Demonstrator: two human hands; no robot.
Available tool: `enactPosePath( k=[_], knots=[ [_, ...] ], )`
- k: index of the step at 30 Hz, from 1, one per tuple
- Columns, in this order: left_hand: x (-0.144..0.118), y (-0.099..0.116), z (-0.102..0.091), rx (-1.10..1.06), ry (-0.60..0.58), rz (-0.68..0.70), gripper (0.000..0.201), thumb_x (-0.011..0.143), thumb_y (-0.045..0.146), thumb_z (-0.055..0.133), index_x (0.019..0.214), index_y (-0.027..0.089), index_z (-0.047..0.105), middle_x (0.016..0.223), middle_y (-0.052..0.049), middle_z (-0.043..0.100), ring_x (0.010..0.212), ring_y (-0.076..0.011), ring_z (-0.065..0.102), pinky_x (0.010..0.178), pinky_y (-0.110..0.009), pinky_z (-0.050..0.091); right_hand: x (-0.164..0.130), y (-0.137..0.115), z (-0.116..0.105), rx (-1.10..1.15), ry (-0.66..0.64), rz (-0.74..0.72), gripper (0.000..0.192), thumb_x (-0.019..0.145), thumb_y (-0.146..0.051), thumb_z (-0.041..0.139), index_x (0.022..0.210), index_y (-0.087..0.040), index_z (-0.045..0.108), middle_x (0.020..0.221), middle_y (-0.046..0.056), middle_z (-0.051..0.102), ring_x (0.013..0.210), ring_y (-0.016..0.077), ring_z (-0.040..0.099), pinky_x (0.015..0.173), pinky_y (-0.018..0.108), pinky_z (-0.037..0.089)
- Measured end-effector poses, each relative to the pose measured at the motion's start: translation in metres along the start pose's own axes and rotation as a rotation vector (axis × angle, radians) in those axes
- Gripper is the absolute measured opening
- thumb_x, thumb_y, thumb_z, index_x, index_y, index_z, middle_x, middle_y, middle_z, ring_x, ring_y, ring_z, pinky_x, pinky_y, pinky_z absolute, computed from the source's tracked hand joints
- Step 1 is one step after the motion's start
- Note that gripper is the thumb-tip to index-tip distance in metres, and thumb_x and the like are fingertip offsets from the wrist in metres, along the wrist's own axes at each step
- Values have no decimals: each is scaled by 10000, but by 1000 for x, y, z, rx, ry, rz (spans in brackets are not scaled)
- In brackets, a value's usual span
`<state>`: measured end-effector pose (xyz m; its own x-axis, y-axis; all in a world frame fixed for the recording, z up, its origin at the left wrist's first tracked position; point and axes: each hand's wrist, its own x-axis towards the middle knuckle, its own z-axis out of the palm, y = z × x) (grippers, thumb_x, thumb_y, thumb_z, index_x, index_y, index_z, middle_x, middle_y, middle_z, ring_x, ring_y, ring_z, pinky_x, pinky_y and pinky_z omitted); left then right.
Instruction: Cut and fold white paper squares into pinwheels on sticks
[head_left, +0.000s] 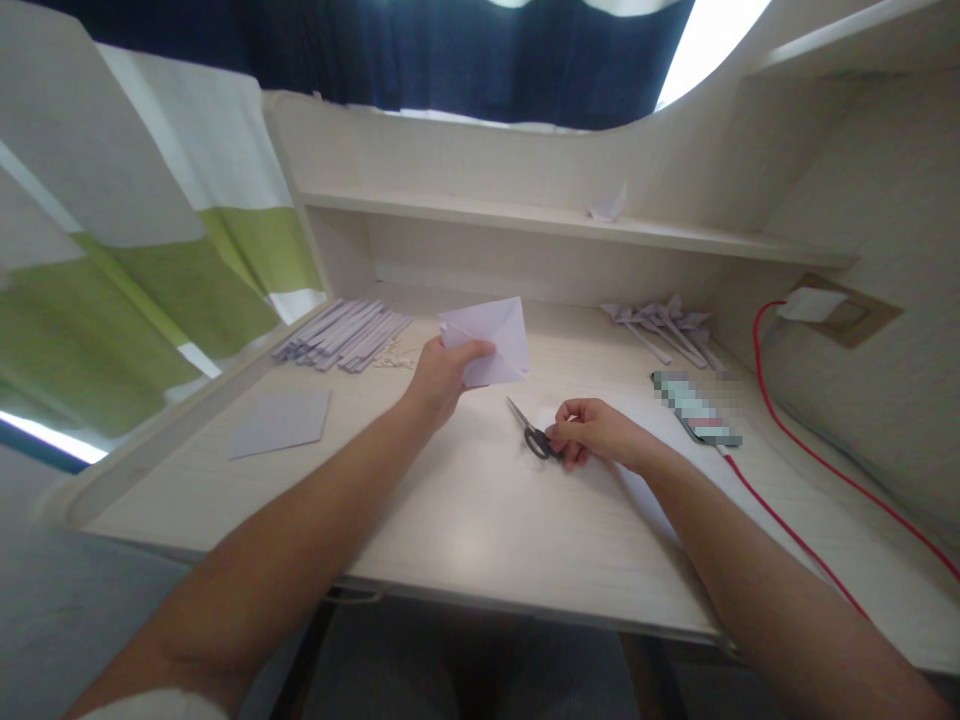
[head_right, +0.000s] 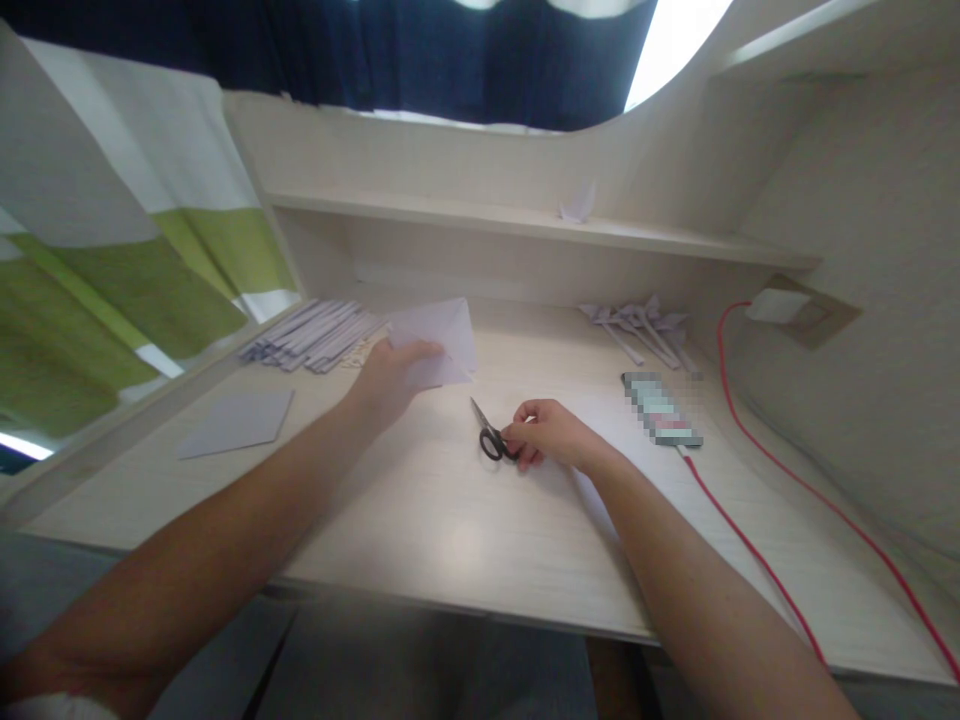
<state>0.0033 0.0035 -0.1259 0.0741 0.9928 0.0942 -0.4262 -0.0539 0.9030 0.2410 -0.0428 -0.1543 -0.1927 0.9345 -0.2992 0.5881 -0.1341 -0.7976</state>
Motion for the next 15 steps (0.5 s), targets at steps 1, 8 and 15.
enactPosePath(
  k=[1, 8, 15],
  knots=[
    [0, 0, 0, 0, 1, 0, 435, 564, 266, 878, 962, 184, 725, 925, -28, 747, 786, -199, 679, 672, -320, 575, -1, -1, 0, -26, 11, 0, 230, 818, -348, 729, 800, -206, 549, 740, 68, 773, 557, 167, 713, 495, 242, 477],
    [0, -2, 1, 10, 14, -5, 451, 562, 264, 873, 980, 185, 725, 907, -21, 750, 760, -188, 675, 647, -300, 558, -7, -3, -2, -329, 127, -19, 251, 622, -341, 883, 739, -201, 710, 667, 43, 734, 604, 187, 618, 537, 284, 383],
    [-1, 1, 2, -21, -1, 1, 420, 551, 235, 865, 945, 176, 732, 898, -23, 745, 765, -190, 672, 691, -326, 577, -16, -6, -9, -415, 118, 21, 48, 654, -246, 765, 668, -206, 787, 671, 58, 748, 646, 222, 638, 568, 319, 392]
  ],
)
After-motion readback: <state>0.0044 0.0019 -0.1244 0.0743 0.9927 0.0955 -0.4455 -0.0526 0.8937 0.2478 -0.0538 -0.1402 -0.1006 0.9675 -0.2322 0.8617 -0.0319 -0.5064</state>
